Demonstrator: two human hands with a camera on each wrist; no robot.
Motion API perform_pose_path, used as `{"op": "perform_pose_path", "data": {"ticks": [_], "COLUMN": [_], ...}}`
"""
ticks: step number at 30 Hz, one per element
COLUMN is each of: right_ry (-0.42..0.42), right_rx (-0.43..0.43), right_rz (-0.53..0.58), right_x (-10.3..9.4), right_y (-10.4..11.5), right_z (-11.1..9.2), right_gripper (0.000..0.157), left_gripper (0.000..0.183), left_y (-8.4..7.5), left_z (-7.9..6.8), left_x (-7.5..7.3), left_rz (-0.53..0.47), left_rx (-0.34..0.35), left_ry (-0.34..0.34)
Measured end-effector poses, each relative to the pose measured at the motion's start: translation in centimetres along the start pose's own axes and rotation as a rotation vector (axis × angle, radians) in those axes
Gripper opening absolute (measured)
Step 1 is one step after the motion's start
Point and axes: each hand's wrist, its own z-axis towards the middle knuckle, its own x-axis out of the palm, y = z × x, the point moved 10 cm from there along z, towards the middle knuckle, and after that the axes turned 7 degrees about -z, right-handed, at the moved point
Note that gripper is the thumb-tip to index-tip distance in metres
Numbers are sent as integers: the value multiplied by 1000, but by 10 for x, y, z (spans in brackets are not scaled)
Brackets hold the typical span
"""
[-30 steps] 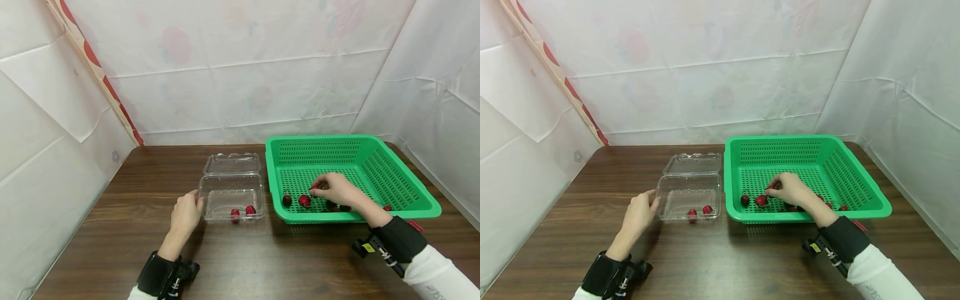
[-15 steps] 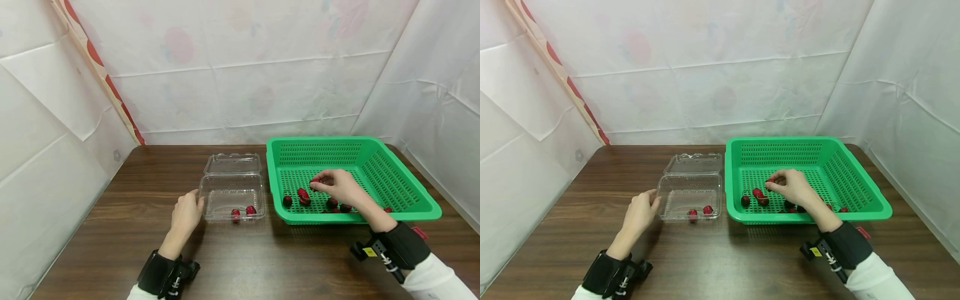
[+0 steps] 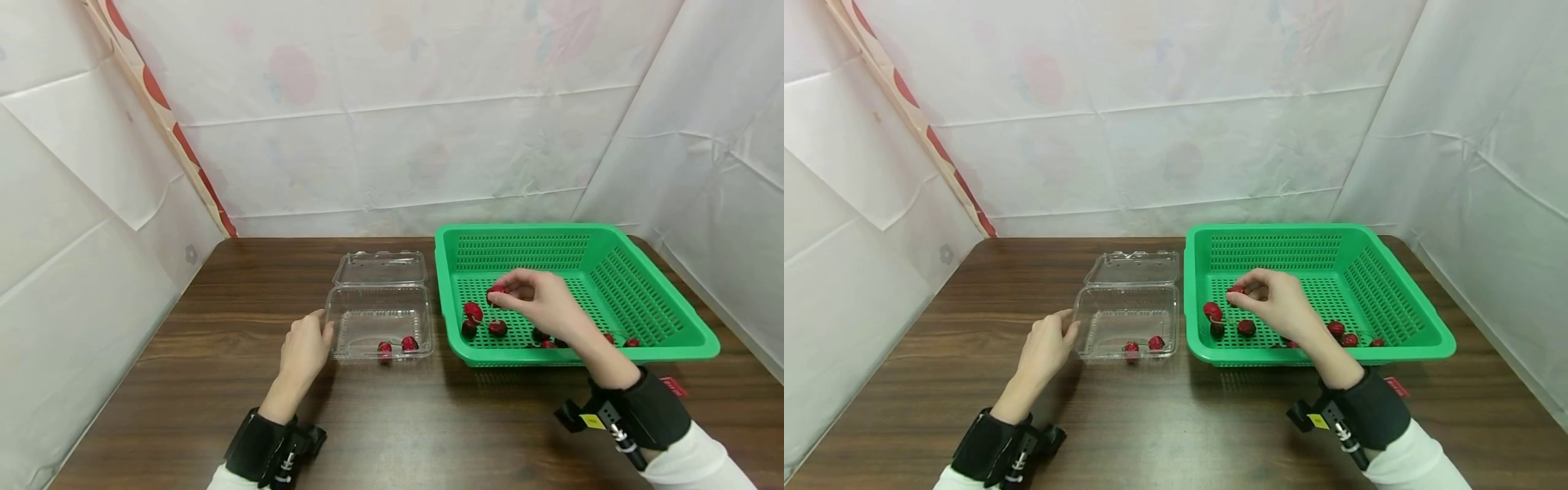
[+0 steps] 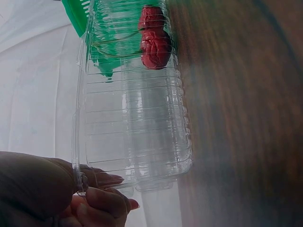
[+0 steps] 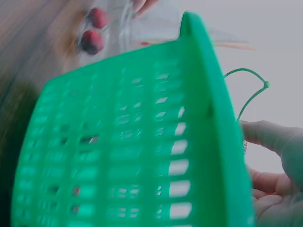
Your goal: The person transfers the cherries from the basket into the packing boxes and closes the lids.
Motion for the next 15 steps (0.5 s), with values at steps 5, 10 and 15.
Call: {"op": "perform_pose_path", "data": {"ticks": [5,10,15], "right_ry": [-8,-15,-30], "right_rx": [-33,-69,-101], "right_rz": [47,97,129], "right_x": [4,12,19], "right_y": [20,42,59], "right_z": [0,3,5], "right_gripper": [24,23,23], "left_gripper": [35,35,35], "left_y": [0,0,-1], "left_z": [0,-1,-1], "left_x": [-1,-1,-1], "left_rz": [7,9,7], "left_rx": [-7,-5,2], "left_ry": [0,1,-1]}}
